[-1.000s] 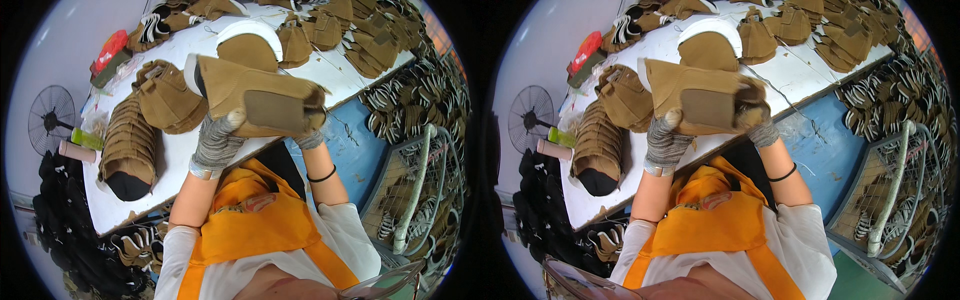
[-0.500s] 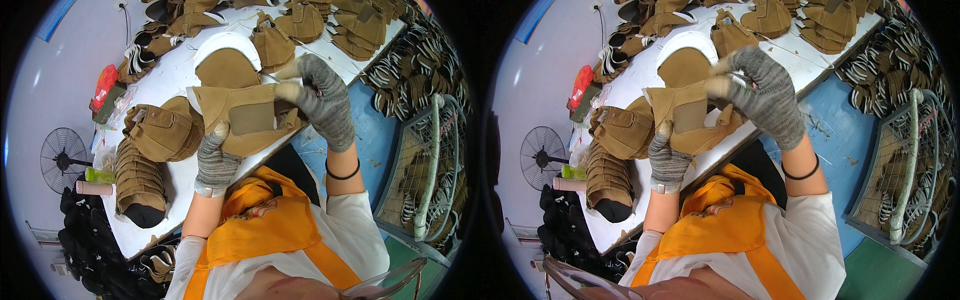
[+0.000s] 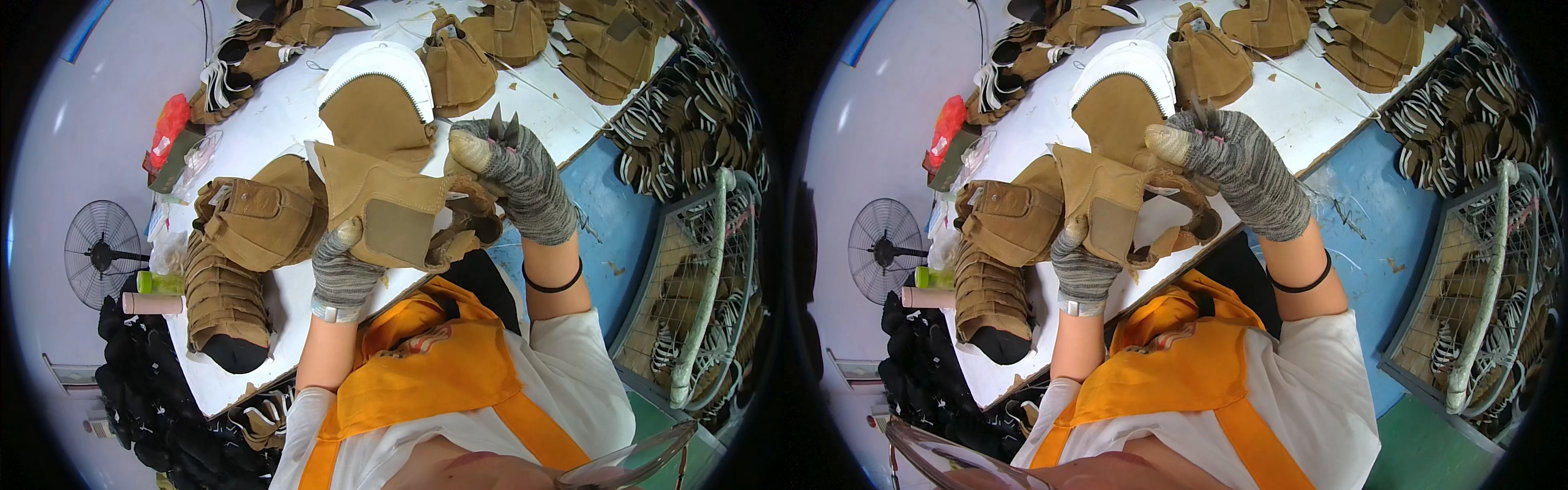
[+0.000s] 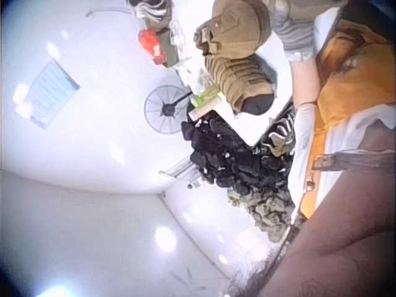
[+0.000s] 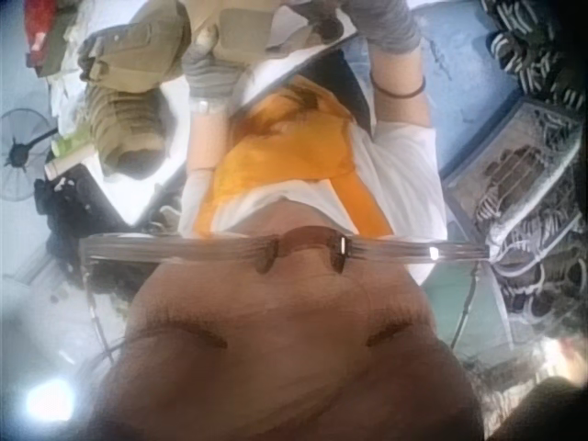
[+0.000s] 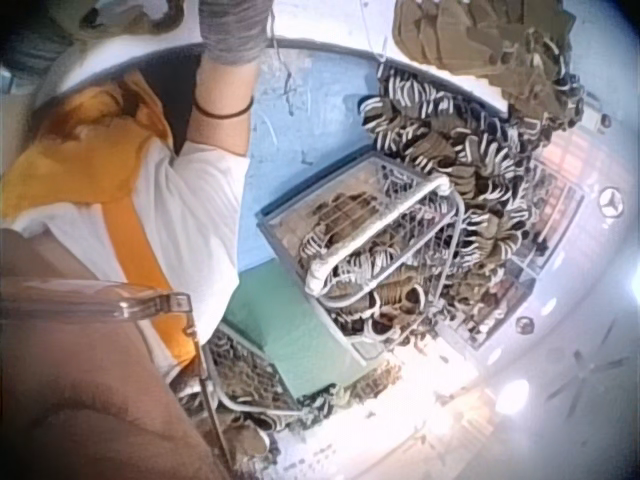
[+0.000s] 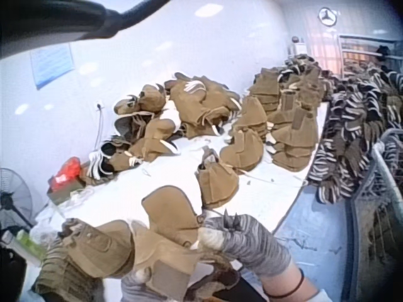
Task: The person uses snips to trim excess material and threads from several tan boot uppers while wearing work gloves.
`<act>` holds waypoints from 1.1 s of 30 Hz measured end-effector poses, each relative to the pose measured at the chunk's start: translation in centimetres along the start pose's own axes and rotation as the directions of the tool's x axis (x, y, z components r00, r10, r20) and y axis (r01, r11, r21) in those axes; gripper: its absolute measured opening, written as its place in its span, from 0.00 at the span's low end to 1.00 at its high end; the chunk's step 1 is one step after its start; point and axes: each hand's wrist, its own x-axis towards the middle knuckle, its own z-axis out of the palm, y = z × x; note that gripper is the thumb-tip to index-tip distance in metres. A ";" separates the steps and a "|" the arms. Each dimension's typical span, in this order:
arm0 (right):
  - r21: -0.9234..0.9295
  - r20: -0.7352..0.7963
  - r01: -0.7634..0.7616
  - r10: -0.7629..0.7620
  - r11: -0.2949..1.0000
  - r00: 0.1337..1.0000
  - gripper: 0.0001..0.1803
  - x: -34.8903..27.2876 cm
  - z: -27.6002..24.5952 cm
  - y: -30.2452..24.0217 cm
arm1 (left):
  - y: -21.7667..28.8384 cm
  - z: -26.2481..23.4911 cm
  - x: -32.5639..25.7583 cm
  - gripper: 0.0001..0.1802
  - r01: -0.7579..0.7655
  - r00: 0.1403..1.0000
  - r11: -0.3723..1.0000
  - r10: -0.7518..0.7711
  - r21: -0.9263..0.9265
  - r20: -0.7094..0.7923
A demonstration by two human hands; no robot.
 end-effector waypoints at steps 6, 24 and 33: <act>-0.243 -0.238 0.405 -0.459 0.881 0.856 0.18 -1.2 0.6 -0.5 | -0.1 0.5 0.1 0.35 -0.077 0.994 0.997 0.075 -0.014 -0.076; -0.725 0.190 0.566 -0.676 0.393 0.712 0.12 -2.1 0.9 -0.3 | -0.4 0.7 0.2 0.40 -0.146 0.989 0.980 0.141 0.136 0.044; 0.253 -0.347 0.356 -0.259 0.900 0.901 0.20 -3.0 0.4 2.4 | -0.7 0.2 0.2 0.33 -0.154 0.988 0.988 0.154 0.031 -0.011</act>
